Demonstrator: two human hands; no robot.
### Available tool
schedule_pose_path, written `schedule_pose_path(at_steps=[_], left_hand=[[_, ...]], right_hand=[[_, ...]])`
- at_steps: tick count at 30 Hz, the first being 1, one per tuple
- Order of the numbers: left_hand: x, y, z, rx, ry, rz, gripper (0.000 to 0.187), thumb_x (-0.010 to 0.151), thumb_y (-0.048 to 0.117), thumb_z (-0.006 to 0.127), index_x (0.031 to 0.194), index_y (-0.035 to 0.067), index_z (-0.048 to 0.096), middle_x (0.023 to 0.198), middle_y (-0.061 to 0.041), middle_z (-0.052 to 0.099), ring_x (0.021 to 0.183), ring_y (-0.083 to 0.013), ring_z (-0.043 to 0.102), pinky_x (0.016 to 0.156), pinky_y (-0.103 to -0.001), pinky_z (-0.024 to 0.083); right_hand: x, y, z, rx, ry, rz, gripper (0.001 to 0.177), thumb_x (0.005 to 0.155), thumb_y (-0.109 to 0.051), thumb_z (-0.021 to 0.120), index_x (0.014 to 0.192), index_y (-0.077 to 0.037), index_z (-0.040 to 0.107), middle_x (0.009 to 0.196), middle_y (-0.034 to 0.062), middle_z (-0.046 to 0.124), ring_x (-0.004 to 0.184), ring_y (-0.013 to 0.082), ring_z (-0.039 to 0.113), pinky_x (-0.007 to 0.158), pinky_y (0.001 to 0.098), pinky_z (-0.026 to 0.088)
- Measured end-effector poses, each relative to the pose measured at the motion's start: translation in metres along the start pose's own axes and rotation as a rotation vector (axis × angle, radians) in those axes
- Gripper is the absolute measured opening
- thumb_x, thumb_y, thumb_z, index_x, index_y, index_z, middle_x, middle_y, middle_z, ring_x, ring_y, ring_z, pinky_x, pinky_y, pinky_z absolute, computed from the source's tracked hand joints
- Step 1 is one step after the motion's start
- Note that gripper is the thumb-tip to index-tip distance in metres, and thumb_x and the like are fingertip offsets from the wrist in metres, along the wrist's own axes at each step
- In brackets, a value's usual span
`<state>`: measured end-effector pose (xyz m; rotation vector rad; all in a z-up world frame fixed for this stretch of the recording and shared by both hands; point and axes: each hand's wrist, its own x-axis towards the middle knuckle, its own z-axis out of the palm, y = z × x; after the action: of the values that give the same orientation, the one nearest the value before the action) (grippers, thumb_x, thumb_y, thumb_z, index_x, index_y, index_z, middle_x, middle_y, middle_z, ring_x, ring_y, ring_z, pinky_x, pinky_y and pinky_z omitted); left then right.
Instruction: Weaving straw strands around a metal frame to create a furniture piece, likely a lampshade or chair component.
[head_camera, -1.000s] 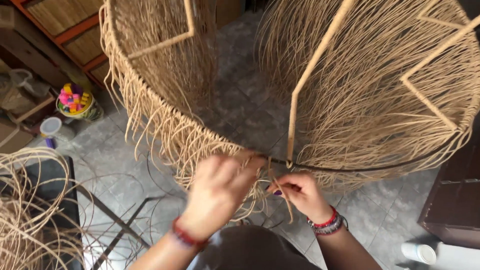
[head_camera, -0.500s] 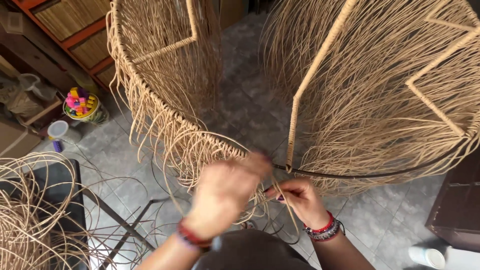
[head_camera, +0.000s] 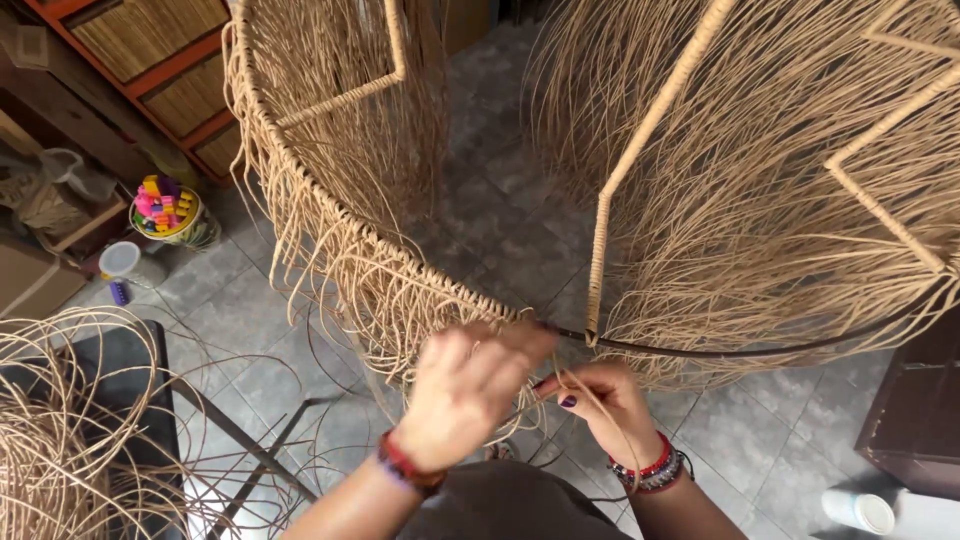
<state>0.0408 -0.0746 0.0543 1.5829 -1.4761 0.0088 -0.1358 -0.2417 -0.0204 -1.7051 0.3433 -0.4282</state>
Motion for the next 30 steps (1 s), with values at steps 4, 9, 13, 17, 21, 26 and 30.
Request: schedule_pose_path(at_steps=[4, 9, 13, 17, 21, 26, 30], left_hand=[[-0.015, -0.027, 0.0, 0.655, -0.104, -0.384, 0.028, 0.103, 0.046, 0.049, 0.085, 0.027, 0.061, 0.08, 0.011, 0.055, 0.07, -0.0115, 0.045, 0.06, -0.031, 0.028], [-0.047, -0.038, -0.06, 0.969, 0.355, -0.303, 0.002, 0.096, 0.025, 0.081, 0.097, 0.024, 0.081, 0.111, 0.005, 0.077, 0.111, -0.0268, 0.051, 0.09, -0.044, 0.034], [-0.017, -0.011, -0.02, 0.821, -0.384, -0.479, 0.066, 0.079, 0.032, 0.06, 0.144, 0.035, 0.054, 0.143, 0.002, 0.058, 0.129, -0.0265, 0.053, 0.097, -0.047, 0.044], [-0.001, -0.005, 0.008, 0.532, 0.101, 0.255, 0.031, 0.1, 0.019, 0.068, 0.132, 0.024, 0.069, 0.115, 0.006, 0.066, 0.129, -0.0229, 0.053, 0.107, -0.044, 0.031], [0.0, -0.016, -0.042, 0.886, -0.975, -0.807, 0.039, 0.094, 0.03, 0.056, 0.118, 0.058, 0.067, 0.093, 0.01, 0.068, 0.091, -0.0191, 0.067, 0.059, -0.037, 0.045], [-0.045, -0.03, -0.027, 0.335, 0.019, -0.082, 0.031, 0.077, 0.009, 0.062, 0.102, 0.018, 0.077, 0.136, -0.002, 0.064, 0.134, -0.0308, 0.051, 0.114, -0.056, 0.03], [-0.006, -0.011, 0.008, 0.091, -0.135, 0.242, 0.049, 0.107, 0.024, 0.06, 0.151, 0.007, 0.046, 0.153, -0.014, 0.053, 0.148, -0.0367, 0.043, 0.125, -0.059, 0.029]], right_hand=[[-0.002, -0.004, 0.0, 0.0, 0.037, 0.0, 0.019, 0.089, -0.02, 0.073, 0.09, -0.005, 0.086, 0.077, 0.0058, 0.083, 0.058, 0.0073, 0.061, 0.051, 0.0227, 0.044], [-0.004, -0.004, 0.009, 0.067, 0.102, 0.041, 0.013, 0.086, -0.007, 0.073, 0.09, -0.006, 0.085, 0.086, 0.0095, 0.085, 0.064, 0.0113, 0.073, 0.06, 0.0286, 0.064], [-0.009, 0.001, 0.018, 0.314, 0.072, 0.02, 0.025, 0.092, -0.021, 0.075, 0.096, 0.003, 0.083, 0.066, 0.0047, 0.068, 0.052, 0.006, 0.032, 0.053, 0.025, 0.031], [-0.004, -0.013, 0.019, 0.099, 0.114, 0.01, 0.033, 0.089, -0.037, 0.074, 0.088, -0.006, 0.085, 0.081, 0.0062, 0.084, 0.063, 0.009, 0.067, 0.054, 0.0249, 0.047], [-0.009, -0.012, 0.023, 0.388, 0.103, -0.022, 0.027, 0.095, -0.027, 0.074, 0.095, -0.002, 0.083, 0.05, -0.002, 0.051, 0.047, 0.0087, 0.021, 0.048, 0.0298, 0.016], [-0.011, -0.011, 0.039, 0.559, 0.149, -0.059, 0.026, 0.095, -0.018, 0.072, 0.1, 0.005, 0.08, 0.054, 0.0026, 0.049, 0.05, 0.0119, 0.031, 0.05, 0.0315, 0.023], [-0.009, -0.028, 0.05, 0.542, 0.23, -0.106, 0.036, 0.097, -0.027, 0.072, 0.106, 0.008, 0.077, 0.057, 0.0025, 0.048, 0.053, 0.0132, 0.036, 0.051, 0.0316, 0.028]])
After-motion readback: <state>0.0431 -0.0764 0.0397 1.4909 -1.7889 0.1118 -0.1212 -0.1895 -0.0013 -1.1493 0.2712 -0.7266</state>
